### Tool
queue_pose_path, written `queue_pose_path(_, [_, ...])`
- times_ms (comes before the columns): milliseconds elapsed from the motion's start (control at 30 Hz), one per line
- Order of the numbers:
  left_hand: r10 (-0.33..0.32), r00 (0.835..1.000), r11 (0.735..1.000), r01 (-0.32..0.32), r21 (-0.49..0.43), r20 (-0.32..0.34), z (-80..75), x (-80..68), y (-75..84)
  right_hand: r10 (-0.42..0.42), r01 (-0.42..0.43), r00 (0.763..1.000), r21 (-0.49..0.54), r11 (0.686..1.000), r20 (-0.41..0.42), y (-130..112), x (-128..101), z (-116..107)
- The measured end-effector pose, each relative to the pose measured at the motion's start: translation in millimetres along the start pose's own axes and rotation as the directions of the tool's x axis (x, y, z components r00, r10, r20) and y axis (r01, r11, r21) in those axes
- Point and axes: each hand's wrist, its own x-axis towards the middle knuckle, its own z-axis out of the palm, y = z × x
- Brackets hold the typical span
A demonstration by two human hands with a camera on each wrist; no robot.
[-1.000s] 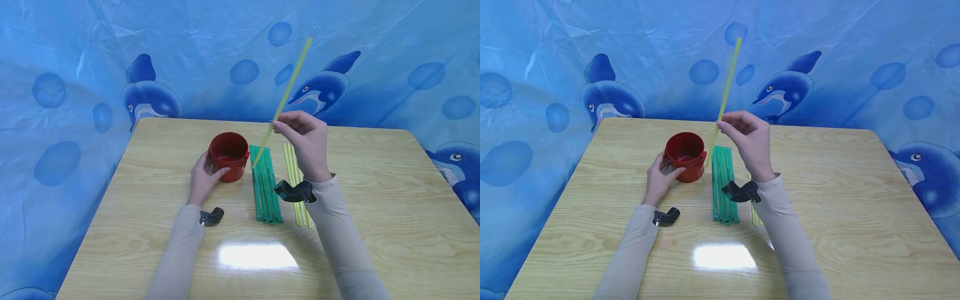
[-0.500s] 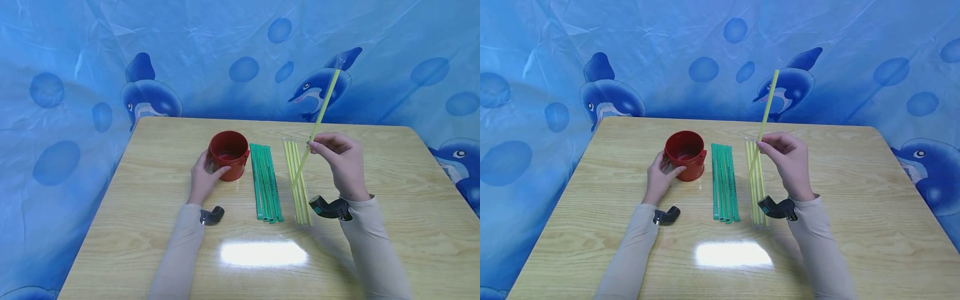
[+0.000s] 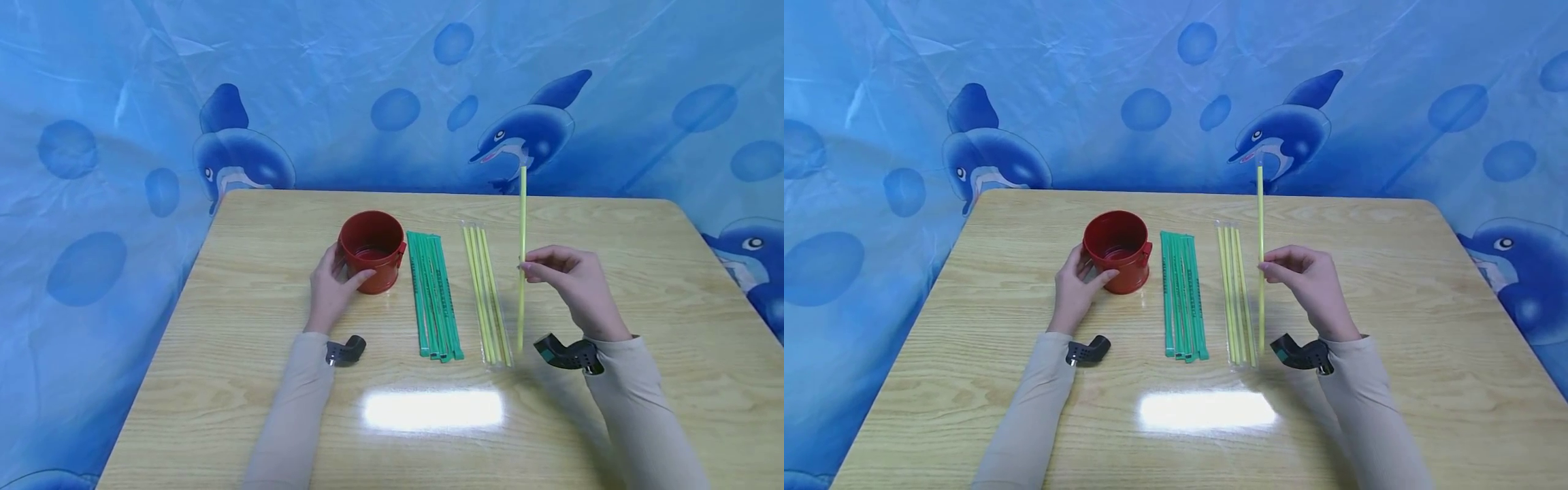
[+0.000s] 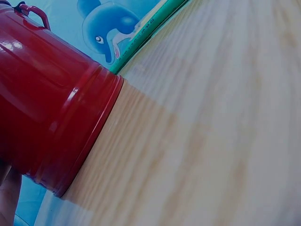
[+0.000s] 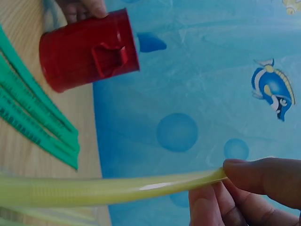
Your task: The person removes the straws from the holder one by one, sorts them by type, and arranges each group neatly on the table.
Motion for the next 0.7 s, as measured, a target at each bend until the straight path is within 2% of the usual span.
queue_pose_path(133, [0.002, 1.000, 1.000, -0.002, -0.002, 0.001, 0.6, 0.5, 0.7, 0.045, -0.043, 0.999, -0.099, 0.994, 0.023, 11.6, 0.7, -3.0])
queue_pose_path(333, [0.004, 1.000, 1.000, -0.004, -0.007, 0.005, 1.9, 1.6, -0.2, 0.123, -0.117, 0.990, -0.088, 0.989, 0.067, 33.8, 8.6, -7.9])
queue_pose_path(533, [0.019, 1.000, 1.000, -0.019, -0.020, -0.007, 0.0, 2.4, 0.6, 0.277, -0.266, 0.953, -0.095, 0.959, 0.124, 57.5, 20.9, -8.6])
queue_pose_path(700, [0.006, 1.000, 1.000, -0.006, -0.014, 0.000, 0.1, 1.6, -0.1, 0.323, -0.311, 0.934, -0.102, 0.945, 0.153, 73.9, 25.9, -5.9])
